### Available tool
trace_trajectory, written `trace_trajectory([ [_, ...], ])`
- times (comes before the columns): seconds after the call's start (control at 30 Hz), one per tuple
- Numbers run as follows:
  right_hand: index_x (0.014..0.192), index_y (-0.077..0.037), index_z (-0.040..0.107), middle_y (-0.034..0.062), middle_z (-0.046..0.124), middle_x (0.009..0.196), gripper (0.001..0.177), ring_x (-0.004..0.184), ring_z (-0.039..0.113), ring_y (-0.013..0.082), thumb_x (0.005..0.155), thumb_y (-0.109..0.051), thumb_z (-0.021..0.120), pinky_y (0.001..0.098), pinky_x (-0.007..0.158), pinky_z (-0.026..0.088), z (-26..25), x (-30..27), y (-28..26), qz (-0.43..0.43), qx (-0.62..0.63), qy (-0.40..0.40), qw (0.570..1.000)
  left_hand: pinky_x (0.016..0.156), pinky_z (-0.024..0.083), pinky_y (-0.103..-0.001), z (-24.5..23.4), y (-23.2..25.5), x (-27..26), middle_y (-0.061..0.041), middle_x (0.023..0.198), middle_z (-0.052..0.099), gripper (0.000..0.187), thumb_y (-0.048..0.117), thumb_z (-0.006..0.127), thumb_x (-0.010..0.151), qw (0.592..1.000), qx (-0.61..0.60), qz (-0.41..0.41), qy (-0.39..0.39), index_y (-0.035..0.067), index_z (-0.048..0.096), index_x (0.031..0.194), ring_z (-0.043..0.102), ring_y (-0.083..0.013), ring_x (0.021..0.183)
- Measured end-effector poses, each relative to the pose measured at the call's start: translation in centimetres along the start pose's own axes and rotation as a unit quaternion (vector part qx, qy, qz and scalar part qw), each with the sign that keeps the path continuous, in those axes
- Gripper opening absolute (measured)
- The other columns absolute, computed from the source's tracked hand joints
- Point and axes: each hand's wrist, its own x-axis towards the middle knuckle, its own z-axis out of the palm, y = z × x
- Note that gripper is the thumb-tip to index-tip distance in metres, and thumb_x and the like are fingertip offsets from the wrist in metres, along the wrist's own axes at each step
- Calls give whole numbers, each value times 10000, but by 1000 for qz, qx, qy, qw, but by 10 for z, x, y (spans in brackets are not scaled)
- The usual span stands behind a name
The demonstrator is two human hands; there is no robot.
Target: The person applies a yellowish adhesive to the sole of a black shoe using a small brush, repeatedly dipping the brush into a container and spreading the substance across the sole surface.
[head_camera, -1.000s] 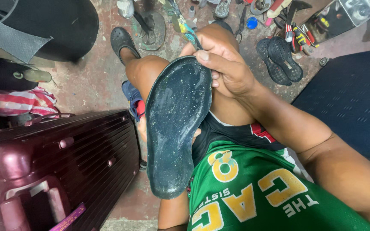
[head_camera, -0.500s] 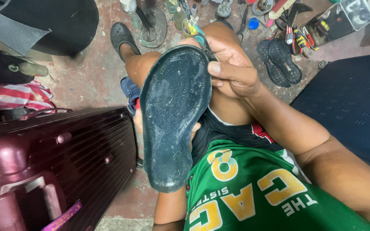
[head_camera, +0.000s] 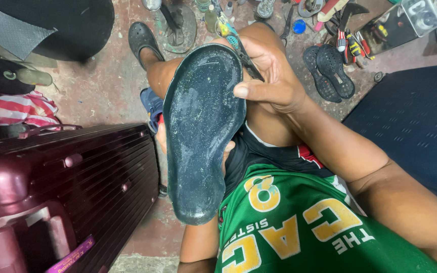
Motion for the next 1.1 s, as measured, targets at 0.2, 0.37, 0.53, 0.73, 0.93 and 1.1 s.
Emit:
trace_trajectory([
  [0.2, 1525, 62, 415, 90, 599, 1345, 685, 1093, 554, 84, 934, -97, 723, 232, 982, 427, 3, 5, 1, 9, 12, 17, 1000, 1238, 298, -622, -2, 0, 3, -193, 1636, 342, 910, 363, 749, 907, 1000, 2, 0, -13, 31, 271, 1606, 386, -389, 1468],
  [0.37, 1499, 57, 482, 68, 674, 1141, 902, 596, 357, 24, 1025, -707, 411, 175, 510, 270, 15, 8, 8, 8, 165, 78, 983, 1252, 277, -631, -2, 1, 9, -197, 1638, 340, 912, 371, 738, 911, 1000, -7, 9, -20, 25, 267, 1611, 373, -389, 1479],
  [0.53, 1343, 67, 564, 96, 663, 975, 826, 542, 347, 37, 1098, -656, 248, 188, 478, 284, 14, 19, 28, -19, 140, 144, 979, 1266, 256, -639, -3, 2, 10, -201, 1639, 338, 914, 378, 728, 915, 1000, -16, 2, -20, 19, 262, 1615, 360, -389, 1491],
  [0.73, 1302, 67, 581, 70, 599, 865, 696, 539, 330, 55, 1175, -534, 254, 210, 484, 291, 15, 27, 40, -35, 35, 160, 986, 1282, 230, -650, -1, 4, 15, -205, 1641, 335, 917, 387, 715, 920, 999, -32, 16, -19, 11, 257, 1620, 345, -389, 1505],
  [0.93, 1274, 71, 560, -3, 482, 717, 632, 508, 300, 29, 1195, -484, 268, 200, 471, 275, 29, 30, 41, -2, -20, 112, 993, 1299, 205, -660, -2, 19, 14, -209, 1642, 332, 921, 396, 703, 924, 998, -35, 36, -26, 3, 252, 1625, 329, -389, 1519],
  [1.1, 1302, 63, 566, 51, 578, 837, 620, 516, 324, 38, 1159, -465, 275, 195, 461, 286, 36, 37, 37, 29, 21, 121, 992, 1313, 184, -669, -2, 30, 8, -213, 1644, 330, 924, 404, 692, 928, 998, -42, 39, -39, -3, 248, 1629, 316, -389, 1530],
])
